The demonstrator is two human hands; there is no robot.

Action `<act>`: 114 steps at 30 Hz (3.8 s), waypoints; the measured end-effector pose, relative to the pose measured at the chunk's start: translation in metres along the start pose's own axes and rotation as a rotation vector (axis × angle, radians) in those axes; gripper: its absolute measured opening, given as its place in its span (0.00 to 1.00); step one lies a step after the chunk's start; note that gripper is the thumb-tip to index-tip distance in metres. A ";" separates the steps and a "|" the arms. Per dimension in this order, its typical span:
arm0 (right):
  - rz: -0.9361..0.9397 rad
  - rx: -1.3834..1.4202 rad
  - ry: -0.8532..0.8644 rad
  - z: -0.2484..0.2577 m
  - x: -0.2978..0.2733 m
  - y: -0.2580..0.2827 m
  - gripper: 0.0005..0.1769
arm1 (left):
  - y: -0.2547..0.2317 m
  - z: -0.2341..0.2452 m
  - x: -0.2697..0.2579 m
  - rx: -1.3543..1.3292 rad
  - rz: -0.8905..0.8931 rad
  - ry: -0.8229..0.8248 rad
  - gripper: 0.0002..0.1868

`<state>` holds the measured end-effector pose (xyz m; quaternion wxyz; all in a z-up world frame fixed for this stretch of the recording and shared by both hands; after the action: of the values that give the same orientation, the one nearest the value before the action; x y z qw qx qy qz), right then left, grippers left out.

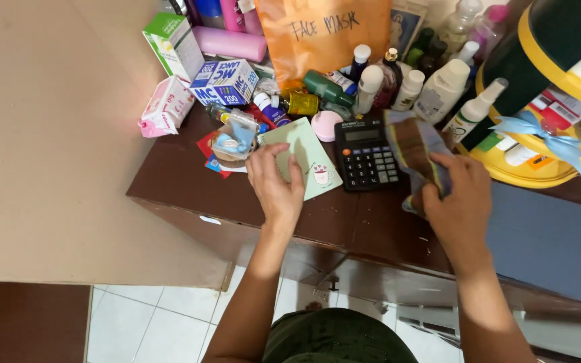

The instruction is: Arranging and organizing various personal items, including a calculator, notebooks, and small boxes, on a dresser top.

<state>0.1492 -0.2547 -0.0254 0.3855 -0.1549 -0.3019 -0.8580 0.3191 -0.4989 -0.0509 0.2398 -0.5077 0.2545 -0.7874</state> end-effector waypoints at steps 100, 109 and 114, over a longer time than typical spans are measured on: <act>-0.463 -0.142 0.122 0.152 -0.165 -0.217 0.29 | -0.176 -0.239 -0.138 -0.853 0.799 0.820 0.48; -0.360 -0.497 0.152 0.096 -0.128 -0.232 0.25 | -0.166 -0.103 -0.031 -0.801 0.494 0.454 0.38; -0.404 -0.545 0.105 0.044 -0.105 -0.146 0.29 | -0.092 -0.063 -0.011 -0.765 0.600 0.326 0.37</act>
<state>0.1087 -0.0914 -0.1024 0.1672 -0.1451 -0.0658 -0.9730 0.2544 -0.4132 -0.0213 0.2095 -0.3344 0.6932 -0.6031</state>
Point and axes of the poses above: each hand's wrist, its own x-axis towards the middle knuckle, its own z-axis out of the back of the hand, y = z × x, the point moved 9 cm from there along x, towards the middle knuckle, and after that the axes turned 6 degrees about y, right-handed, at the moved point
